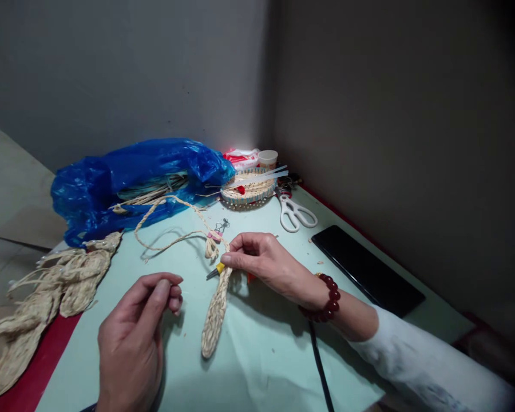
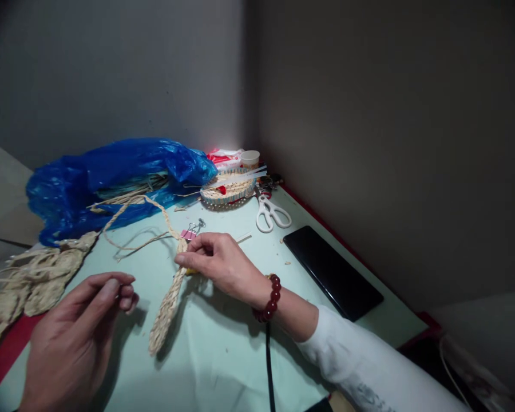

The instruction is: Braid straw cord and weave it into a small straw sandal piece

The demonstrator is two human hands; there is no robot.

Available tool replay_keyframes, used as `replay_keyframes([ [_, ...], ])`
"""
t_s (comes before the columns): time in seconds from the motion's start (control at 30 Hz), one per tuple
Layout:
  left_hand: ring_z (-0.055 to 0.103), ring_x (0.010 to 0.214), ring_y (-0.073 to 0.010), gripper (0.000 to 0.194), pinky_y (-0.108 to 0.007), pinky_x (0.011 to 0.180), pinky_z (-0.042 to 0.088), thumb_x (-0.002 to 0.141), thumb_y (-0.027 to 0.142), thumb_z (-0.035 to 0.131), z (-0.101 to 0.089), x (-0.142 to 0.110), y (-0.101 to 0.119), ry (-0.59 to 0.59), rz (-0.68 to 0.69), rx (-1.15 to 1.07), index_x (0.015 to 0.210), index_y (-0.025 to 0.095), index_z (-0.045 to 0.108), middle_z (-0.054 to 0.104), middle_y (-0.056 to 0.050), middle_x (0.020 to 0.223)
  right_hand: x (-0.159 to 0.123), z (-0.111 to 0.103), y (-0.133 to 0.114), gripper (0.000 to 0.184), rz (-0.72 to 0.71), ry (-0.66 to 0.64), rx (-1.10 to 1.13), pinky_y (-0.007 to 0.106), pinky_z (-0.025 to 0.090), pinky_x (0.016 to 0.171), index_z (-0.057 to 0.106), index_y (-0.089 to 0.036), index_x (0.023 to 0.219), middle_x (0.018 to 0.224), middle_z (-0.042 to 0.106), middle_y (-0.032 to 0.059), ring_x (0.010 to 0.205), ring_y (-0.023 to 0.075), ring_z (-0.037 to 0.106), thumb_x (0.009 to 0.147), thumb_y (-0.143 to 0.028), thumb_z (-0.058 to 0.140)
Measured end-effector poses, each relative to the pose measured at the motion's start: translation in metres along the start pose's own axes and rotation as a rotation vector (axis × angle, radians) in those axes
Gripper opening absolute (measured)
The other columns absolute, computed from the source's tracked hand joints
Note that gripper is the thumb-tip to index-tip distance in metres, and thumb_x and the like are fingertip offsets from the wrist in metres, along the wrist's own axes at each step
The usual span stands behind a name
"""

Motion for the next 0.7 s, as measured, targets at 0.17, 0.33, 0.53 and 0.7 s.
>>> replay_keyframes([
  [0.17, 0.038, 0.049, -0.0104, 0.025, -0.021, 0.046, 0.032, 0.09, 0.045, 0.061, 0.014, -0.007, -0.007, -0.161, 0.03, 0.139, 0.078, 0.024, 0.06, 0.041, 0.008, 0.054, -0.002, 0.007, -0.001, 0.037, 0.01, -0.037, 0.034, 0.025, 0.03, 0.054, 0.062, -0.016, 0.075, 0.068, 0.056, -0.0038, 0.058, 0.0097, 0.042, 0.076, -0.049, 0.078],
  [0.33, 0.03, 0.05, -0.0116, 0.04, -0.025, 0.047, 0.026, 0.093, 0.046, 0.052, 0.031, -0.012, -0.006, -0.276, 0.092, 0.325, 0.061, 0.023, 0.042, 0.033, 0.008, 0.055, -0.004, 0.013, 0.001, 0.036, 0.006, -0.077, 0.051, 0.025, 0.033, 0.059, 0.062, -0.016, 0.077, 0.072, 0.058, -0.0024, 0.064, 0.0112, 0.045, 0.076, -0.049, 0.077],
  [0.53, 0.028, 0.05, -0.0127, 0.043, -0.028, 0.048, 0.025, 0.09, 0.039, 0.053, 0.036, -0.006, 0.002, -0.296, 0.205, 0.495, 0.056, 0.025, 0.031, 0.025, 0.008, 0.054, -0.004, 0.015, 0.002, 0.034, -0.006, -0.081, 0.031, 0.025, 0.033, 0.059, 0.063, -0.016, 0.076, 0.072, 0.058, -0.0019, 0.065, 0.0116, 0.045, 0.078, -0.048, 0.077],
  [0.7, 0.046, 0.054, -0.016, 0.038, -0.028, 0.053, 0.036, 0.095, 0.038, 0.042, 0.042, -0.018, 0.019, -0.312, 0.378, 0.531, 0.061, 0.024, 0.05, 0.045, 0.003, 0.058, -0.004, 0.01, 0.002, 0.029, -0.042, -0.037, -0.009, 0.024, 0.031, 0.055, 0.062, -0.017, 0.077, 0.07, 0.057, -0.0031, 0.06, 0.0107, 0.042, 0.081, -0.043, 0.075],
])
Point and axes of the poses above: each hand's wrist, its own x-axis towards the middle knuckle, its own z-axis out of the palm, y = z × x, the point moved 9 cm from there along x, towards the middle knuckle
